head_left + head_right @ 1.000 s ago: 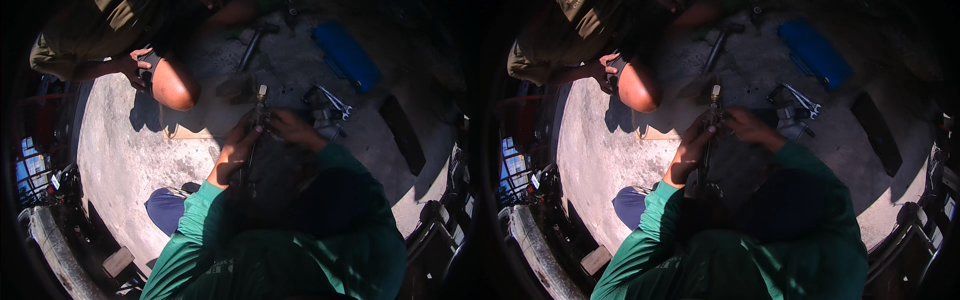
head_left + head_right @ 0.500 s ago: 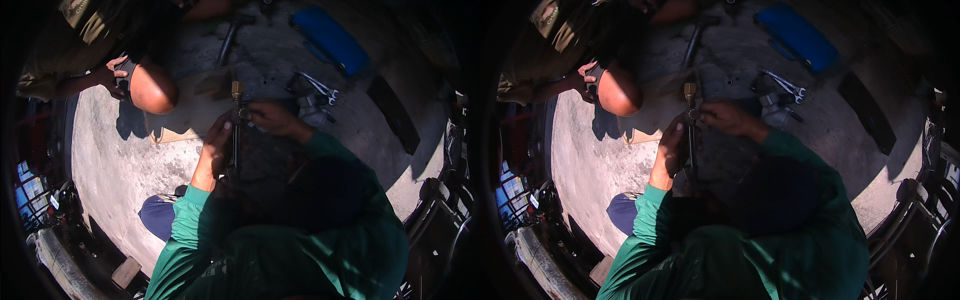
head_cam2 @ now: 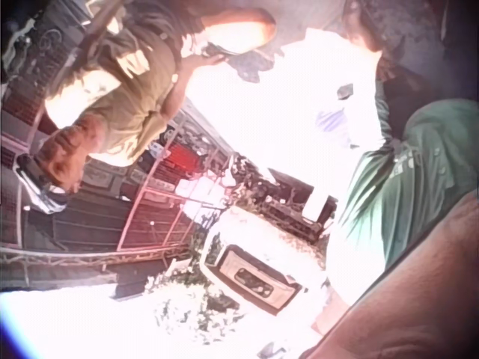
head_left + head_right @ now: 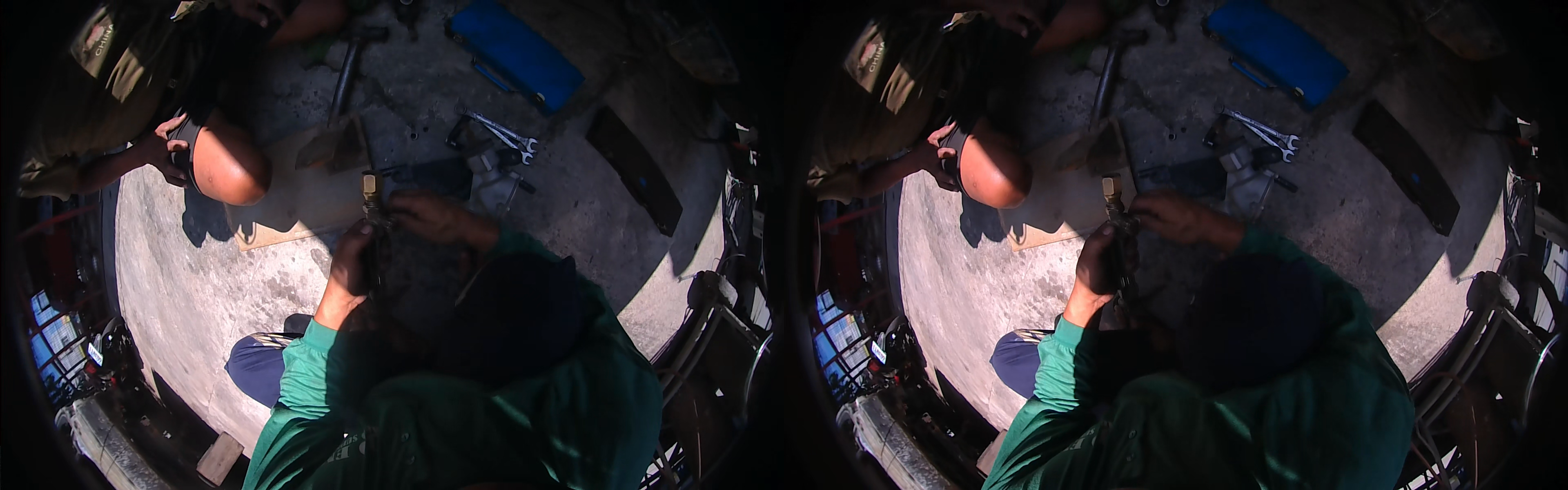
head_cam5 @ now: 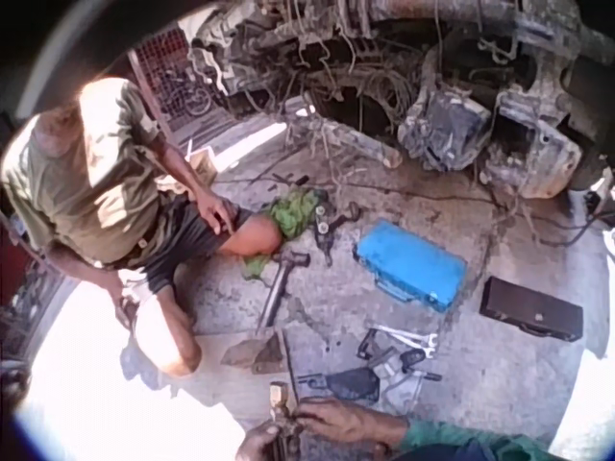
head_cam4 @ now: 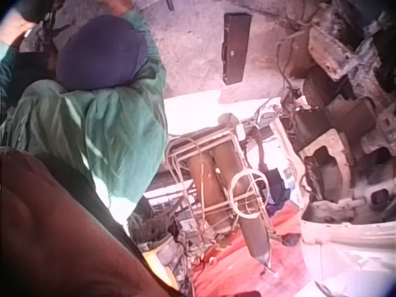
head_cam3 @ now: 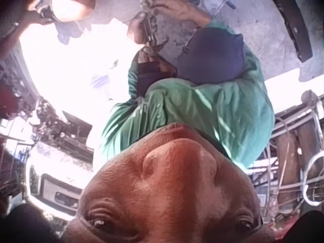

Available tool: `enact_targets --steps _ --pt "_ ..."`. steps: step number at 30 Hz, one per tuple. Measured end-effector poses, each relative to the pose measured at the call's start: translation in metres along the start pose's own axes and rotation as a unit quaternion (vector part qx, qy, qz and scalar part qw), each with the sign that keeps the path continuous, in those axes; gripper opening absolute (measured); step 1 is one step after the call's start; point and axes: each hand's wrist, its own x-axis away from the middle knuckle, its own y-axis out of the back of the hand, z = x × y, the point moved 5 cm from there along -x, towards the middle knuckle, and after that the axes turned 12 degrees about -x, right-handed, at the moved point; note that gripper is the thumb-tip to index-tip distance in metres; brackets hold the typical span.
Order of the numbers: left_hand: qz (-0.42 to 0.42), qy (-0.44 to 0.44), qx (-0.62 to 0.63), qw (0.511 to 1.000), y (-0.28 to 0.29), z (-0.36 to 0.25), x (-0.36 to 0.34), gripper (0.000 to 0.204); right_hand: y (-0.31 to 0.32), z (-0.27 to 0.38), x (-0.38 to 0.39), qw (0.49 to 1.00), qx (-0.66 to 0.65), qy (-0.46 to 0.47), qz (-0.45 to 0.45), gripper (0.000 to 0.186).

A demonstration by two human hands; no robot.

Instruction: The person sits on the ground and uses a wrench to tighten and loosen a brass fitting on a metal pipe assembly. They repeatedly adjust the fitting and inspect the connection while another person observes nearby.

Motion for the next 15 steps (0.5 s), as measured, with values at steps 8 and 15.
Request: enact_targets --steps 8,15 --pt "-0.016 0.020 0.079 0.997 0.004 0.012 -0.006 0.040 0.037 0.028 -0.001 0.994 0.067 -0.010 -0.086 0.023" --pt "-0.154 0.087 0.001 0.984 -0.026 -0.036 -0.003 0.030 0.212 -0.049 0.044 0.791 0.497 -0.290 -0.210 0.015"
